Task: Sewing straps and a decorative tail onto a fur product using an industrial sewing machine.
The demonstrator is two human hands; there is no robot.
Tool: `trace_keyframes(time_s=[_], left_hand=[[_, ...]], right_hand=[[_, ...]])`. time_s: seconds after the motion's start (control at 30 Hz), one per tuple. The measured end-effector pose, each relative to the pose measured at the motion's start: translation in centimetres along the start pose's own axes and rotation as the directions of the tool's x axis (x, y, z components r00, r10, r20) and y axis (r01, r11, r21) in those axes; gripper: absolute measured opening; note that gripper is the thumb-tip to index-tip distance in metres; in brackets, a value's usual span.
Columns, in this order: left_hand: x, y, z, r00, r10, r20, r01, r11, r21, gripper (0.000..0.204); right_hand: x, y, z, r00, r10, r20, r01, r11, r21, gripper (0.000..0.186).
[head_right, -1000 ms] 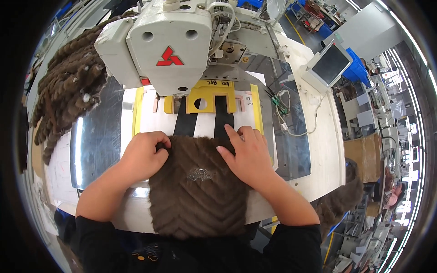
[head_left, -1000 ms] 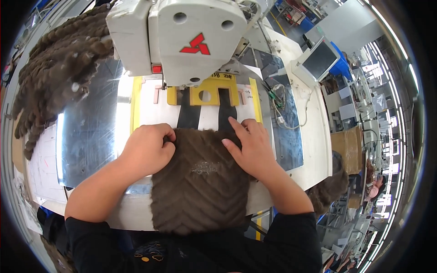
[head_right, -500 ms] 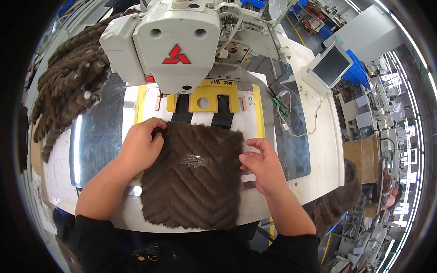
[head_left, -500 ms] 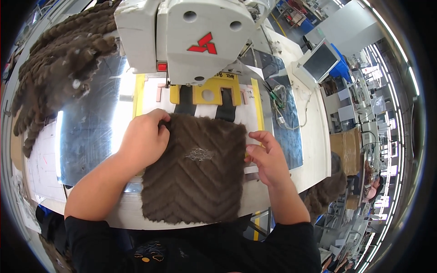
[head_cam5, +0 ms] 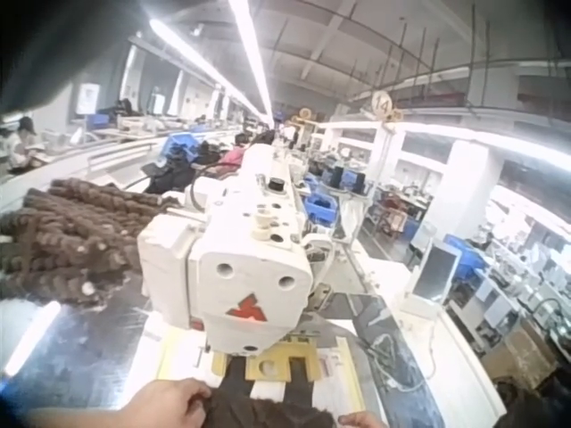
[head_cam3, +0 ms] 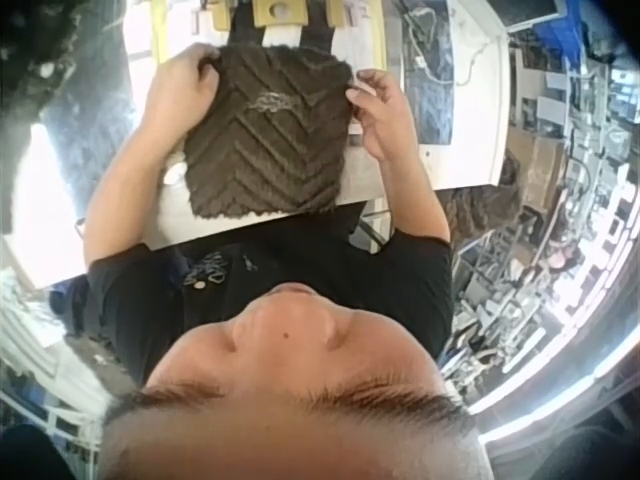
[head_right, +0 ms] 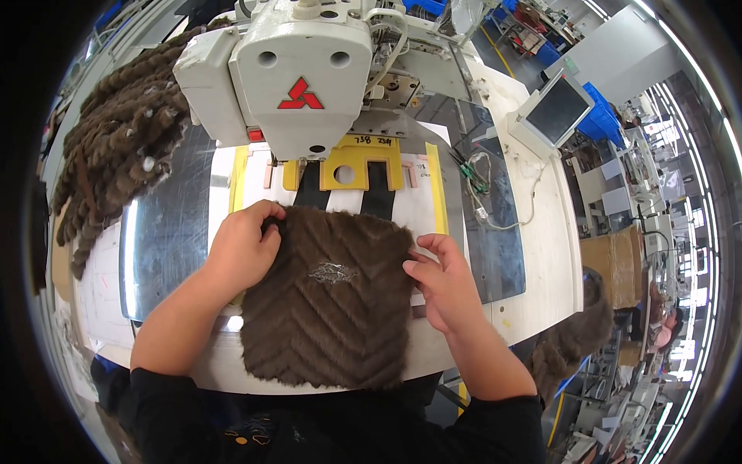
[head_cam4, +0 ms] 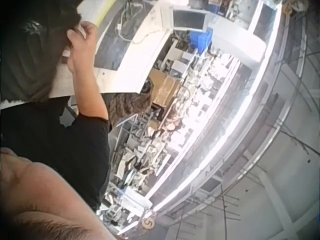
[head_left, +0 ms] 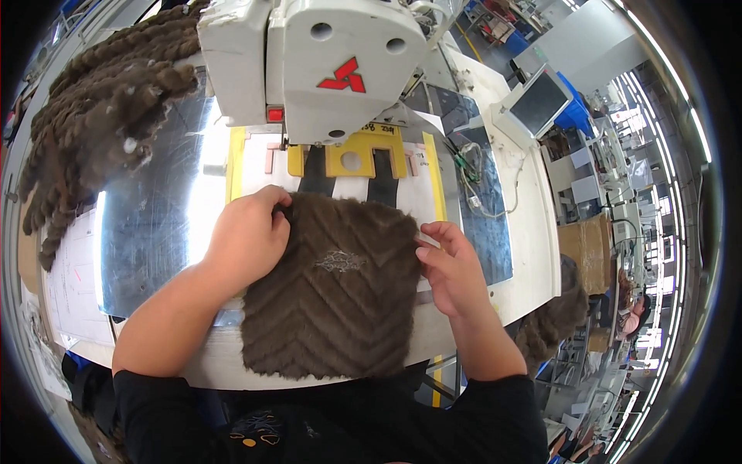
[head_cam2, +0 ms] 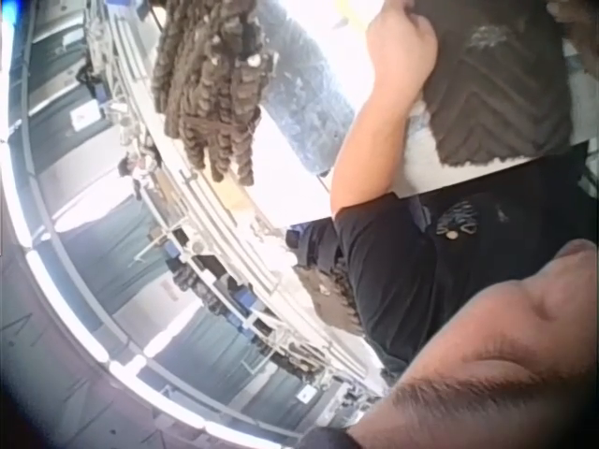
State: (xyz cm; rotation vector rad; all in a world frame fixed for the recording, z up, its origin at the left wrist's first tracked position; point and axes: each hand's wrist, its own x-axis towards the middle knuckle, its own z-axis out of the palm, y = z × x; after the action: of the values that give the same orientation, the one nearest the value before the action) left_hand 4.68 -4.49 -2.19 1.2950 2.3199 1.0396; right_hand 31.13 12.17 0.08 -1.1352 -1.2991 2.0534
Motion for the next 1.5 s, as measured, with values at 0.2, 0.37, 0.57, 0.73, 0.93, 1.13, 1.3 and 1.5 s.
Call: trace_keyframes(time_s=[0.2, 0.37, 0.57, 0.73, 0.93, 1.13, 1.3, 1.5], left_hand=[[0.1, 0.9, -0.3, 0.997, -0.052, 0.062, 0.053, 0.998, -0.023, 0.020], [0.1, 0.9, -0.3, 0.999, 0.000, 0.044, 0.002, 0.999, -0.041, 0.021], [0.2, 0.1, 0.6, 0.999, 0.041, -0.025, -0.041, 0.999, 0.016, 0.024], [1.2, -1.0, 0.6, 0.990, 0.058, -0.128, -0.053, 0.998, 0.042, 0.026], [0.7, 0.9, -0.2, 0.998, -0.058, -0.028, 0.059, 0.997, 0.048, 0.030], [1.6, 0.1, 0.6, 0.998, 0.030, -0.057, -0.018, 0.980, 0.199, 0.036], [3.4, 0.4, 0.8, 1.000, 0.011, -0.016, -0.007, 0.968, 0.252, 0.038], [4.6, 0.5, 0.0, 1.000, -0.020, 0.015, 0.016, 0.968, 0.249, 0.043]], right_hand=[[-1.3, 0.4, -0.8, 0.997, 0.034, 0.064, -0.008, 0.932, -0.363, 0.047], [-0.2, 0.6, -0.8, 0.985, -0.148, 0.090, 0.162, 0.606, -0.779, 0.048], [3.8, -0.6, -0.6, 0.946, -0.286, 0.152, 0.262, 0.397, -0.880, 0.046], [6.1, -2.3, 1.3, 0.941, -0.299, 0.160, 0.260, 0.334, -0.906, 0.045], [6.2, -3.1, 1.7, 0.941, -0.292, 0.171, 0.245, 0.240, -0.939, 0.042], [7.5, -3.1, 1.4, 0.898, -0.341, 0.278, 0.355, 0.189, -0.915, 0.040], [9.2, -3.6, 0.8, 0.870, -0.352, 0.347, 0.416, 0.144, -0.898, 0.035], [10.4, -4.4, 0.9, 0.869, -0.338, 0.362, 0.432, 0.160, -0.887, 0.033]])
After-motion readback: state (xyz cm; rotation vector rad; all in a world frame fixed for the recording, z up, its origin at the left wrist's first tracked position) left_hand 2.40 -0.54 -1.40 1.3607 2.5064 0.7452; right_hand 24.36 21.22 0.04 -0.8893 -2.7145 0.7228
